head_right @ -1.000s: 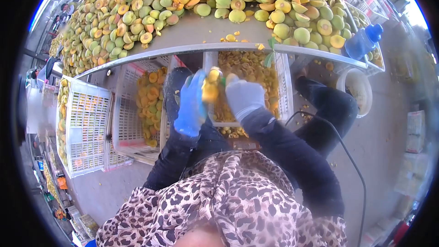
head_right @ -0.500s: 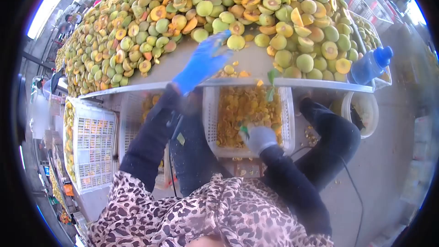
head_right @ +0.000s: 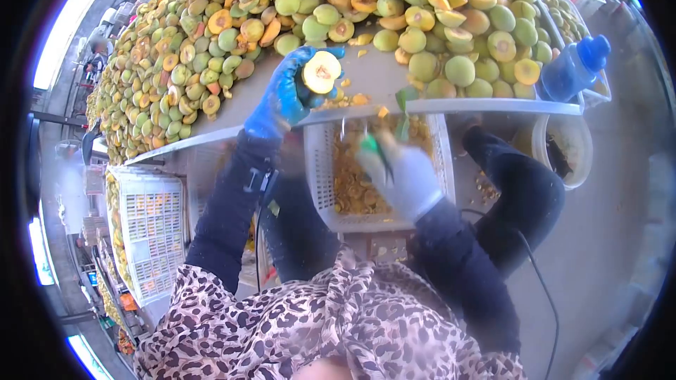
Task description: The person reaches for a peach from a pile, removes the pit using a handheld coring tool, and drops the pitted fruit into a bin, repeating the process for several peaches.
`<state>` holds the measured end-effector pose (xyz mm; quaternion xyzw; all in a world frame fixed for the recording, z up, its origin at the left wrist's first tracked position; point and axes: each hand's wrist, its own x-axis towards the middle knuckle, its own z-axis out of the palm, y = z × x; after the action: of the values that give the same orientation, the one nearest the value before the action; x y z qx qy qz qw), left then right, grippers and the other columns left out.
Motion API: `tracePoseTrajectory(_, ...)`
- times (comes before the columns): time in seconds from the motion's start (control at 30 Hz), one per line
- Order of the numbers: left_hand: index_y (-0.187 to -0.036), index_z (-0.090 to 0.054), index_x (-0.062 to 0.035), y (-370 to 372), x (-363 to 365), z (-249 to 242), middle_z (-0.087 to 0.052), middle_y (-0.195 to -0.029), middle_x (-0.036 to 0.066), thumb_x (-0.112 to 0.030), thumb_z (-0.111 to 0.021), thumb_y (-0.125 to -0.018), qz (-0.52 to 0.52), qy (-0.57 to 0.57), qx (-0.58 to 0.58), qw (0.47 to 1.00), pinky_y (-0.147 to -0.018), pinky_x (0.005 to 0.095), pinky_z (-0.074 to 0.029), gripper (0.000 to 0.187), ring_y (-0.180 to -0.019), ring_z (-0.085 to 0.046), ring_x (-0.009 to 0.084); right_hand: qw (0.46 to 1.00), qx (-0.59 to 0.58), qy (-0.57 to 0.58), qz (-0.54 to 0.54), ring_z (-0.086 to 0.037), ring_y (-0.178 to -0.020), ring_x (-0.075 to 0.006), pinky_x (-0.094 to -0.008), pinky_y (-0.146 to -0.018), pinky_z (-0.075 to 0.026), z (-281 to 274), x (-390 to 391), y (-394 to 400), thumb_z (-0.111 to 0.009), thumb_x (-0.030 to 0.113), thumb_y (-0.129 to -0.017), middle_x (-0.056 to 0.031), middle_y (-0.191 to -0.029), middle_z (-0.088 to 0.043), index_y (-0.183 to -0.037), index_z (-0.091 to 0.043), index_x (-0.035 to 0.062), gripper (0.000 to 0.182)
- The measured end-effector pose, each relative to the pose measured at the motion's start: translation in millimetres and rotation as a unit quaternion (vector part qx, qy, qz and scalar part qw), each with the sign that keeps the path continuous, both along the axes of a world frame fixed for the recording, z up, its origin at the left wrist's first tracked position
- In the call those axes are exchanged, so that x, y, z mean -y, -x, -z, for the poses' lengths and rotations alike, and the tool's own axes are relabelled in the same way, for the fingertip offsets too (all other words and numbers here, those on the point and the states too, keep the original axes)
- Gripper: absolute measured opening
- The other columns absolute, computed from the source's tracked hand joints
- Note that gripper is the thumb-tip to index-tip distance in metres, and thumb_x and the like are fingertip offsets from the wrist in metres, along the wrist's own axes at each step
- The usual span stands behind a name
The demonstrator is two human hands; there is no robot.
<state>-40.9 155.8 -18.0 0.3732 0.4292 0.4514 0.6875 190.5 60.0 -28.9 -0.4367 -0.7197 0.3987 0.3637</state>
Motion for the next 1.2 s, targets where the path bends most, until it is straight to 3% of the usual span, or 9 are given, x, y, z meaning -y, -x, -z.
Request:
tracePoseTrajectory(0.3, -0.108, -0.056, 0.0088, -51.8, 103.2, -32.1, -0.063, -0.104, 0.019, -0.043, -0.023, -0.101, -0.160, -0.169, 0.031, 0.972, -0.090, 0.0374, -0.049, 0.061, -0.094, -0.063, 0.0257, 0.996, 0.074, -0.052, -0.014, -0.061, -0.061, -0.0384, -0.0451, -0.056, -0.047, -44.1, 14.4, 36.9, -0.053, 0.036, -0.093, -0.0209, -0.064, -0.061, -0.098, -0.059, 0.0020, 0.035)
tracePoseTrajectory(0.53, -0.125, -0.048, 0.0005, -35.2, 111.2, -6.9, -0.065, -0.085, 0.018, -0.040, -0.041, -0.099, -0.079, -0.239, 0.014, 0.968, -0.082, 0.0385, -0.051, 0.049, -0.080, -0.064, 0.0250, 0.976, 0.198, -0.054, -0.069, -0.062, -0.062, -0.0385, -0.0410, -0.054, -0.047, -48.1, 29.9, 25.7, -0.055, 0.027, -0.093, -0.0217, -0.065, -0.060, -0.099, -0.060, 0.0004, 0.028)
tracePoseTrajectory(0.6, -0.128, -0.045, -0.0043, -29.7, 97.8, 3.6, -0.064, -0.079, 0.016, -0.037, -0.050, -0.096, 0.010, -0.432, -0.089, 0.897, -0.076, 0.0374, -0.052, 0.046, -0.072, -0.062, 0.0229, 0.990, 0.092, 0.015, -0.107, -0.063, -0.063, -0.0306, -0.0383, -0.058, -0.047, -49.4, 30.5, 21.9, -0.054, 0.026, -0.093, -0.0191, -0.071, -0.062, -0.102, -0.061, 0.0012, 0.027)
tracePoseTrajectory(0.73, -0.120, -0.051, 0.0038, -37.4, 101.1, 1.8, -0.063, -0.071, 0.011, -0.041, -0.042, -0.099, -0.031, -0.096, 0.071, 0.992, -0.058, 0.0299, -0.047, 0.050, -0.059, -0.058, 0.0192, 0.944, 0.005, 0.295, -0.145, -0.049, -0.042, -0.0075, -0.0243, -0.036, -0.040, -63.9, 36.7, 13.4, -0.047, 0.045, -0.095, -0.0001, -0.063, -0.055, -0.096, -0.062, 0.0010, 0.047)
tracePoseTrajectory(0.87, -0.111, -0.059, 0.0023, -46.3, 115.1, -43.6, -0.065, -0.077, 0.011, -0.043, -0.033, -0.101, 0.006, -0.084, -0.017, 0.996, -0.063, 0.0291, -0.049, 0.053, -0.066, -0.061, 0.0175, 0.916, -0.059, 0.385, -0.096, -0.045, -0.045, -0.0067, -0.0233, -0.038, -0.037, -75.6, 48.7, 16.1, -0.048, 0.042, -0.096, 0.0018, -0.063, -0.050, -0.098, -0.062, 0.0036, 0.041)
tracePoseTrajectory(0.93, -0.109, -0.060, 0.0016, -66.5, 123.2, -49.6, -0.066, -0.084, 0.010, -0.042, -0.034, -0.101, -0.144, -0.285, 0.009, 0.948, -0.067, 0.0278, -0.050, 0.051, -0.074, -0.063, 0.0162, 0.901, -0.141, 0.399, -0.092, -0.044, -0.043, -0.0062, -0.0228, -0.037, -0.035, -76.0, 51.5, 19.4, -0.045, 0.042, -0.097, 0.0019, -0.062, -0.049, -0.094, -0.059, 0.0037, 0.041)
tracePoseTrajectory(1.07, -0.105, -0.060, 0.0037, -83.2, 137.1, -42.5, -0.066, -0.091, 0.010, -0.040, -0.037, -0.099, -0.303, -0.168, 0.053, 0.936, -0.073, 0.0283, -0.052, 0.050, -0.076, -0.063, 0.0163, 0.944, -0.123, 0.293, -0.092, -0.045, -0.042, -0.0062, -0.0223, -0.036, -0.034, -64.5, 59.5, 31.1, -0.043, 0.041, -0.098, 0.0011, -0.062, -0.050, -0.089, -0.055, 0.0034, 0.041)
tracePoseTrajectory(1.13, -0.091, -0.064, 0.0043, -69.1, 138.0, -42.9, -0.066, -0.079, 0.011, -0.035, -0.040, -0.099, -0.278, -0.187, 0.086, 0.938, -0.067, 0.0285, -0.052, 0.047, -0.065, -0.062, 0.0178, 0.972, -0.104, 0.186, -0.102, -0.045, -0.042, -0.0063, -0.0218, -0.037, -0.035, -66.9, 61.9, 28.0, -0.043, 0.040, -0.098, 0.0010, -0.061, -0.050, -0.088, -0.055, 0.0032, 0.040)
tracePoseTrajectory(1.2, -0.085, -0.066, 0.0039, -56.0, 133.9, -42.3, -0.067, -0.078, 0.012, -0.036, -0.043, -0.098, -0.121, -0.159, 0.050, 0.979, -0.065, 0.0277, -0.051, 0.049, -0.068, -0.063, 0.0166, 0.913, -0.079, 0.363, -0.170, -0.045, -0.041, -0.0063, -0.0218, -0.036, -0.036, -83.6, 55.6, 14.6, -0.043, 0.041, -0.098, 0.0016, -0.059, -0.050, -0.086, -0.055, 0.0032, 0.041)
